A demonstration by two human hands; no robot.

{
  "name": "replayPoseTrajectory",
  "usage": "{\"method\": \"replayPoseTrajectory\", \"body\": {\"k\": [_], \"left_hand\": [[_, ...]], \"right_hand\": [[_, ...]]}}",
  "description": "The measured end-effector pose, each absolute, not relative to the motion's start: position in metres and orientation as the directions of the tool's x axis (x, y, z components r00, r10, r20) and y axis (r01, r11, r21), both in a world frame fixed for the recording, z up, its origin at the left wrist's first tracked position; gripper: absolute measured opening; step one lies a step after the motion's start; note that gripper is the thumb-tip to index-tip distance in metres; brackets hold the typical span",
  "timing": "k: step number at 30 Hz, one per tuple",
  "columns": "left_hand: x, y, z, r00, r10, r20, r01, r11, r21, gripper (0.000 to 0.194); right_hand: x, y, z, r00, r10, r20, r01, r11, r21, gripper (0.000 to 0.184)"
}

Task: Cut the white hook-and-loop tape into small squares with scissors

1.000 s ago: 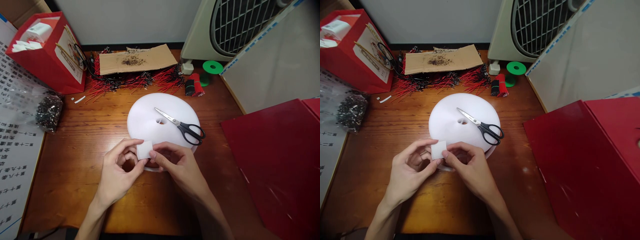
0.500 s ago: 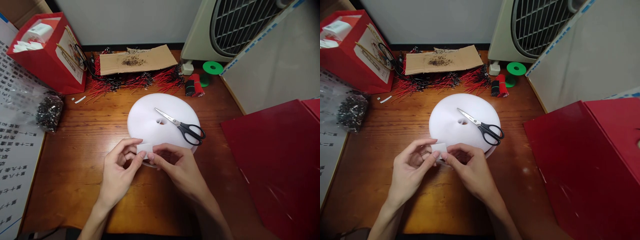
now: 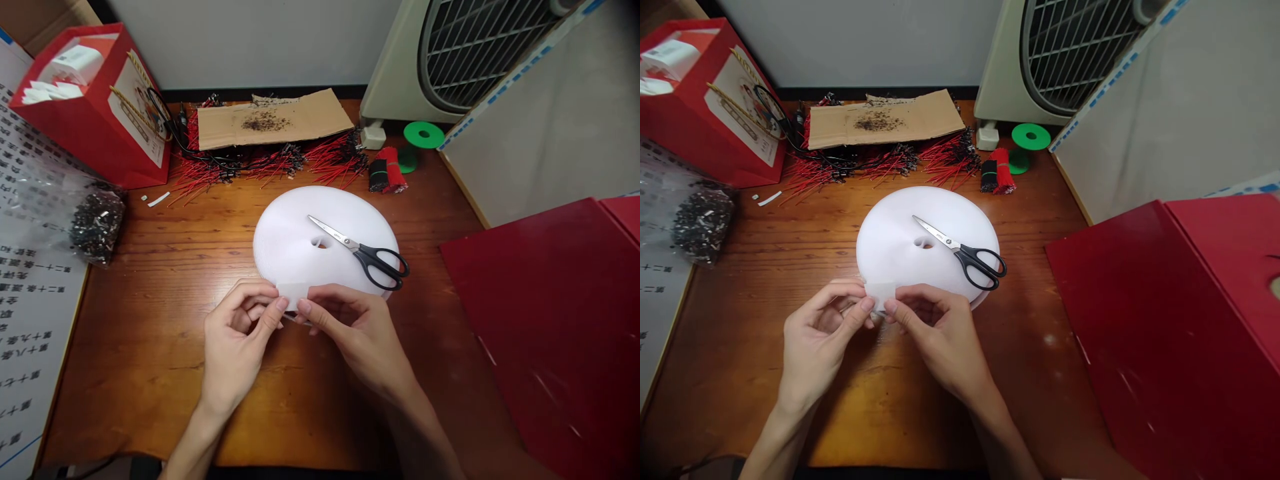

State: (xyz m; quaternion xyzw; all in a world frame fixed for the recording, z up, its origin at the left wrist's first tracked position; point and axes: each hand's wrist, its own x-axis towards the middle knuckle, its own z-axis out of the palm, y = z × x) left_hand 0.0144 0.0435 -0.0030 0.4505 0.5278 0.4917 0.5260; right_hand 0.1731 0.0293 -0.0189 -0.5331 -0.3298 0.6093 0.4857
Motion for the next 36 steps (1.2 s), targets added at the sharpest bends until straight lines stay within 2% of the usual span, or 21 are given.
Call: {"method": "replayPoseTrajectory", "body": {"k": [4,8,13,20,30,36], "left_hand": [[0.013,0.045,-0.001,0.010,0.981,-0.192,-0.056,0.192,0.980,0.012],[0.013,0.045,0.000,-0.012,0.978,-0.207,-0.073,0.205,0.976,0.013],[0.010,0.047,0.000,-0.033,0.973,-0.228,-0.128,0.222,0.967,0.013],[0.005,0.052,0.002,-0.087,0.953,-0.291,-0.188,0.272,0.944,0.015],[0.007,0.048,0.000,-0.060,0.966,-0.253,-0.180,0.238,0.954,0.010],[0.006,0.047,-0.002,-0.119,0.973,-0.197,-0.210,0.170,0.963,0.020]], "right_hand": [[0.172,0.030,-0.018,0.019,0.948,-0.316,-0.257,-0.301,-0.918,0.021],[0.170,0.028,-0.018,0.087,0.962,-0.259,-0.227,-0.234,-0.946,0.029],[0.163,0.023,-0.016,0.132,0.972,-0.192,-0.142,-0.173,-0.975,0.020],[0.148,0.012,-0.020,0.144,0.989,-0.044,-0.181,-0.017,-0.983,0.033],[0.149,0.015,-0.018,0.229,0.966,-0.120,-0.170,-0.082,-0.982,0.018],[0.147,0.015,-0.018,0.257,0.960,-0.111,-0.154,-0.072,-0.985,0.012]]}}
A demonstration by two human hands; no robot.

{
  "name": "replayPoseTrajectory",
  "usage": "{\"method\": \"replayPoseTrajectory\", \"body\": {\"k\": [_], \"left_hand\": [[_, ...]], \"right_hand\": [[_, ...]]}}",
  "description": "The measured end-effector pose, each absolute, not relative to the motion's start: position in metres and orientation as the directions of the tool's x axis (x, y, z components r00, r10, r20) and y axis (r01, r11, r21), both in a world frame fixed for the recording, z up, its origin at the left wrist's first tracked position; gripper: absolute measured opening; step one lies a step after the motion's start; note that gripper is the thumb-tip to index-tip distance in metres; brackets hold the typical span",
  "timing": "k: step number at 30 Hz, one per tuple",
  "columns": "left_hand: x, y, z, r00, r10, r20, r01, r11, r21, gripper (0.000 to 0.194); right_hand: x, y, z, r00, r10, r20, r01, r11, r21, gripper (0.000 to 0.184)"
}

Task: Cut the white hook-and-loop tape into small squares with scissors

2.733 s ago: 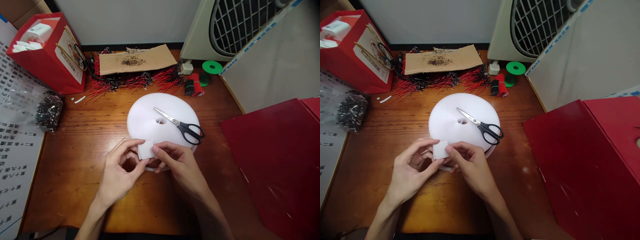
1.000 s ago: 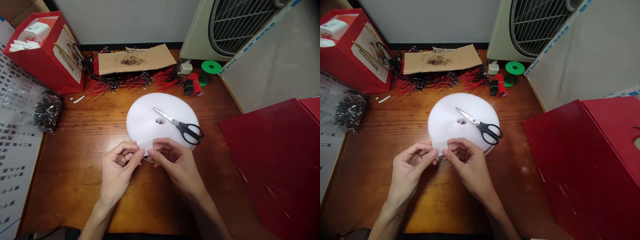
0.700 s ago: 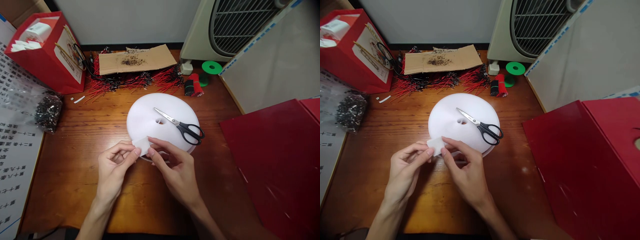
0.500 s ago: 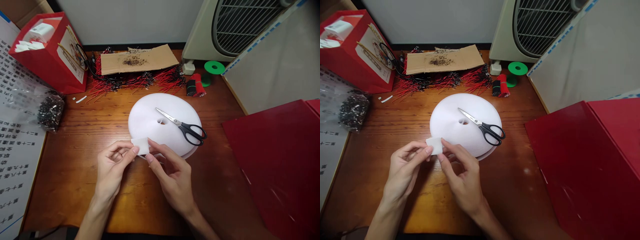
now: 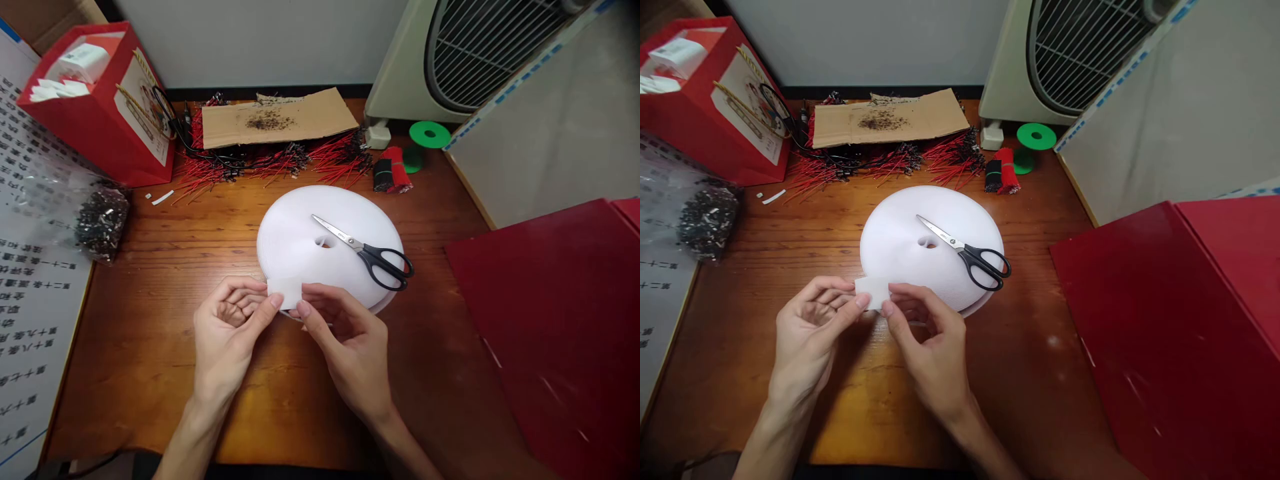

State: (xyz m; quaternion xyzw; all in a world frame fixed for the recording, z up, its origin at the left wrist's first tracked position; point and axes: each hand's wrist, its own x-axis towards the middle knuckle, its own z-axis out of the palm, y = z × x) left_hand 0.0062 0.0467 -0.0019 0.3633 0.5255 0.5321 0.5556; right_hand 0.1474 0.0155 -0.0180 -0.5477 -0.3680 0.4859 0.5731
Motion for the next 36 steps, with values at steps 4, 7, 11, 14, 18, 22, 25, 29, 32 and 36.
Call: {"method": "replayPoseTrajectory", "body": {"k": [4,7,11,14,18,22,25,29,32,36], "left_hand": [[0.006,0.046,-0.003,-0.095,0.978,-0.188,-0.178,0.169,0.969,0.023],[0.007,0.047,-0.001,-0.076,0.977,-0.200,-0.136,0.189,0.973,0.014],[0.007,0.048,0.002,-0.059,0.980,-0.192,-0.104,0.185,0.977,0.007],[0.007,0.049,0.004,-0.056,0.982,-0.180,-0.087,0.175,0.981,0.008],[0.006,0.049,0.005,-0.041,0.983,-0.177,-0.071,0.174,0.982,0.010],[0.005,0.050,0.004,0.004,0.985,-0.170,-0.063,0.170,0.983,0.014],[0.004,0.049,0.003,0.057,0.984,-0.166,-0.073,0.170,0.983,0.015],[0.003,0.047,0.001,0.069,0.986,-0.151,-0.077,0.157,0.985,0.019],[0.003,0.045,0.001,0.052,0.992,-0.119,-0.006,0.119,0.993,0.020],[0.002,0.044,0.000,0.030,0.997,-0.067,0.053,0.065,0.996,0.030]], "right_hand": [[0.148,0.018,-0.016,0.290,0.951,-0.108,-0.172,-0.060,-0.983,0.009],[0.149,0.019,-0.016,0.306,0.944,-0.127,-0.174,-0.075,-0.982,0.009],[0.151,0.018,-0.019,0.300,0.940,-0.163,-0.195,-0.106,-0.975,0.014],[0.151,0.018,-0.022,0.285,0.942,-0.174,-0.193,-0.122,-0.974,0.015],[0.153,0.018,-0.021,0.253,0.952,-0.172,-0.171,-0.131,-0.976,0.004],[0.156,0.018,-0.017,0.217,0.962,-0.164,-0.159,-0.131,-0.979,0.003],[0.158,0.018,-0.015,0.204,0.965,-0.165,-0.174,-0.130,-0.976,0.004],[0.158,0.020,-0.016,0.193,0.967,-0.167,-0.206,-0.127,-0.970,0.008],[0.157,0.020,-0.018,0.202,0.964,-0.174,-0.219,-0.129,-0.967,0.006],[0.156,0.020,-0.019,0.200,0.962,-0.188,-0.223,-0.142,-0.964,0.006]]}}
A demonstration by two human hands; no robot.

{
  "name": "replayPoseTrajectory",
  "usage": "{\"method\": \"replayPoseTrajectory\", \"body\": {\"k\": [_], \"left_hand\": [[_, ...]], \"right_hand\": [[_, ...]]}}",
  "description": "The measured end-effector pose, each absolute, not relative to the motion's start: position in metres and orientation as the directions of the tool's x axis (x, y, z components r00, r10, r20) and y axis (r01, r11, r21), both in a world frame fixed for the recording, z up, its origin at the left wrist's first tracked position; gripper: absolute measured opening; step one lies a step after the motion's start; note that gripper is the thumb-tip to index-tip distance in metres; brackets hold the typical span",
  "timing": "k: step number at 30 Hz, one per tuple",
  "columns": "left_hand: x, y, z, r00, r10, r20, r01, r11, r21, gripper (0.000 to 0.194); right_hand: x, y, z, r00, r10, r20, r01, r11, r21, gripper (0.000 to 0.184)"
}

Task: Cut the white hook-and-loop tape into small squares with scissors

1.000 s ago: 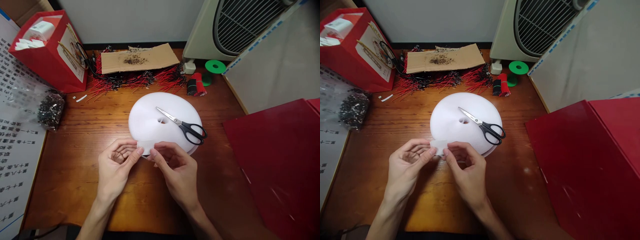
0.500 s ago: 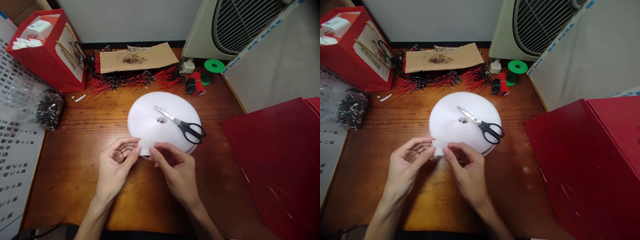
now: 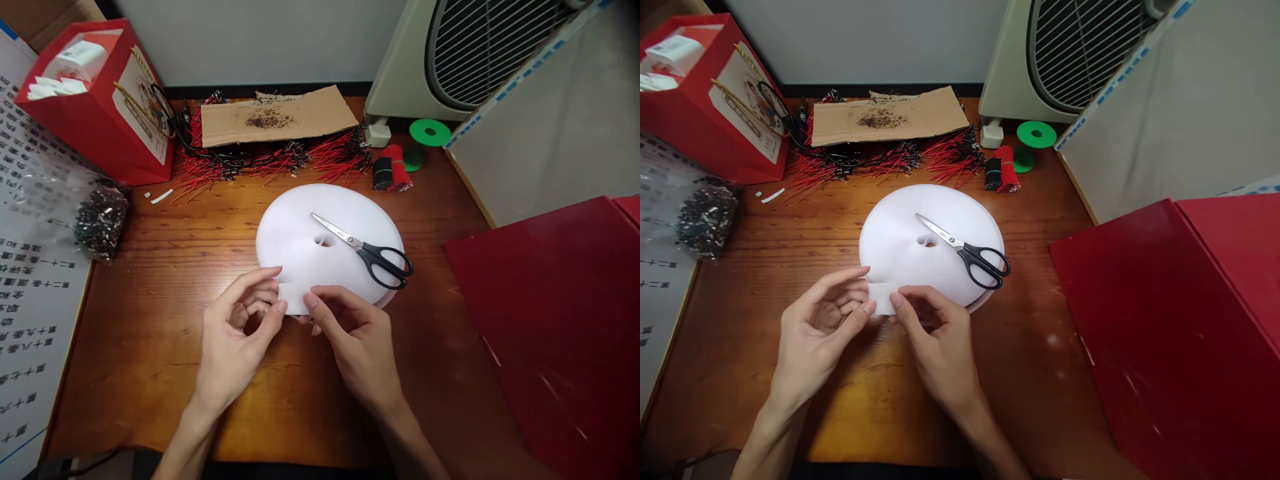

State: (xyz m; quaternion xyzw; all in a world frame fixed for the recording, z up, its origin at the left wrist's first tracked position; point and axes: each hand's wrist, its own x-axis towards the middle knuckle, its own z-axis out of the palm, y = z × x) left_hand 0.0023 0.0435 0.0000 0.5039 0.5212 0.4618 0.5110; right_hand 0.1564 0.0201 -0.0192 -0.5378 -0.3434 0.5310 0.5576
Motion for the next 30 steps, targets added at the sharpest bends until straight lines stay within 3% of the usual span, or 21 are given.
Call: {"method": "replayPoseTrajectory", "body": {"k": [6,14,24,30], "left_hand": [[0.002,0.042,0.000,0.104,0.993,-0.052,0.127,0.039,0.991,0.020],[0.004,0.043,0.006,0.092,0.992,-0.084,0.162,0.068,0.985,0.015],[0.002,0.048,0.013,0.169,0.979,-0.114,0.160,0.087,0.983,0.016],[0.002,0.050,0.015,0.201,0.980,-0.011,0.252,-0.040,0.967,0.014]], "right_hand": [[0.158,0.019,-0.019,0.202,0.961,-0.190,-0.227,-0.143,-0.963,0.001],[0.158,0.018,-0.018,0.193,0.963,-0.189,-0.150,-0.161,-0.975,0.008],[0.171,0.015,0.001,-0.005,0.996,-0.085,0.101,-0.084,-0.991,0.010],[0.175,0.018,0.003,0.129,0.988,-0.079,0.041,-0.085,-0.996,0.008]]}}
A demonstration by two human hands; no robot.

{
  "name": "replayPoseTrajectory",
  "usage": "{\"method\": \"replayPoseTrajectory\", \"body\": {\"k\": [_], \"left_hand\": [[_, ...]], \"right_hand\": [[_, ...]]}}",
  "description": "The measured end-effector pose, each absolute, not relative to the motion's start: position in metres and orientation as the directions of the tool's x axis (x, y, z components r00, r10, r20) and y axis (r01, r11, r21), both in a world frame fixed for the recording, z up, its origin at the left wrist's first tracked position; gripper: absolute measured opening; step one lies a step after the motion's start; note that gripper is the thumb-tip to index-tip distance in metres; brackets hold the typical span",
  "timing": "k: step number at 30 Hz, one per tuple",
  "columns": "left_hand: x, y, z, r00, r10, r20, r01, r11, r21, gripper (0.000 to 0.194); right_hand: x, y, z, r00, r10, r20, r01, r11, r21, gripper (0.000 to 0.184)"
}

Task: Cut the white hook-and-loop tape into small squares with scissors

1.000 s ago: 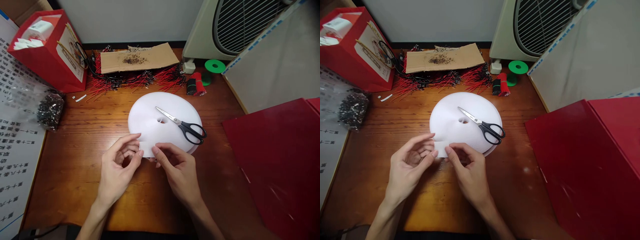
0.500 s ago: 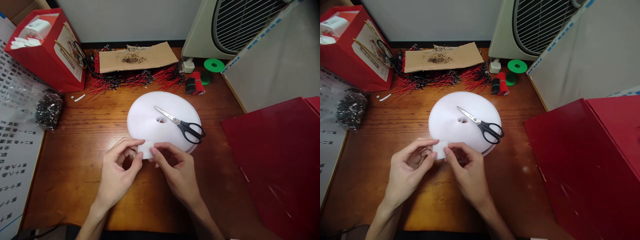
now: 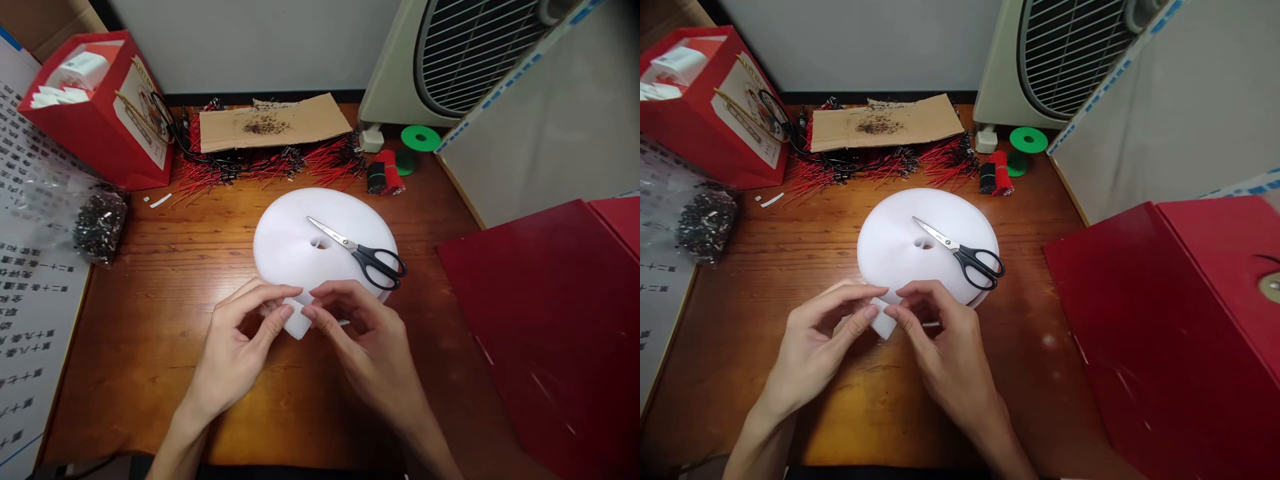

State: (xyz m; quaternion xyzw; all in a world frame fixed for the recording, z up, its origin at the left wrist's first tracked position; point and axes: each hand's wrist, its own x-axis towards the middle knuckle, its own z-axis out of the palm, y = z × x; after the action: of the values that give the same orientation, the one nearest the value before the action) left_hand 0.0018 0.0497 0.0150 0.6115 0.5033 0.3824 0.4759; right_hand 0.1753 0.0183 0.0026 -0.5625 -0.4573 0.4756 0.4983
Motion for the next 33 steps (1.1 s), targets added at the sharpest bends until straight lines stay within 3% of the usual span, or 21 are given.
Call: {"method": "replayPoseTrajectory", "body": {"k": [6,9,15,20,23,28,33], "left_hand": [[0.007,0.042,0.011,0.027,0.997,-0.075,0.135,0.071,0.988,0.008],[0.008,0.042,0.010,0.030,0.997,-0.068,0.124,0.063,0.990,0.005],[0.007,0.046,0.010,0.035,0.998,-0.056,0.164,0.049,0.985,0.005],[0.011,0.044,0.008,-0.012,0.999,-0.047,0.152,0.048,0.987,0.005],[0.014,0.043,0.006,-0.054,0.997,-0.047,0.148,0.055,0.987,0.004],[0.015,0.045,0.006,-0.032,0.994,-0.108,0.070,0.110,0.991,0.009],[0.007,0.051,0.008,0.101,0.972,-0.213,0.003,0.213,0.977,0.020]], "right_hand": [[0.170,0.012,-0.005,0.101,0.989,-0.112,-0.096,-0.102,-0.990,0.019],[0.169,0.009,-0.008,0.126,0.984,-0.126,-0.099,-0.114,-0.989,0.015],[0.170,0.011,-0.008,0.114,0.985,-0.128,-0.116,-0.115,-0.987,0.025],[0.166,0.014,-0.008,0.129,0.969,-0.210,-0.200,-0.182,-0.963,0.013],[0.163,0.017,-0.009,0.152,0.963,-0.224,-0.237,-0.185,-0.954,0.016],[0.168,0.022,-0.005,0.157,0.969,-0.189,-0.170,-0.162,-0.972,0.011],[0.178,0.023,0.000,0.087,0.985,-0.149,-0.011,-0.149,-0.989,0.009]]}}
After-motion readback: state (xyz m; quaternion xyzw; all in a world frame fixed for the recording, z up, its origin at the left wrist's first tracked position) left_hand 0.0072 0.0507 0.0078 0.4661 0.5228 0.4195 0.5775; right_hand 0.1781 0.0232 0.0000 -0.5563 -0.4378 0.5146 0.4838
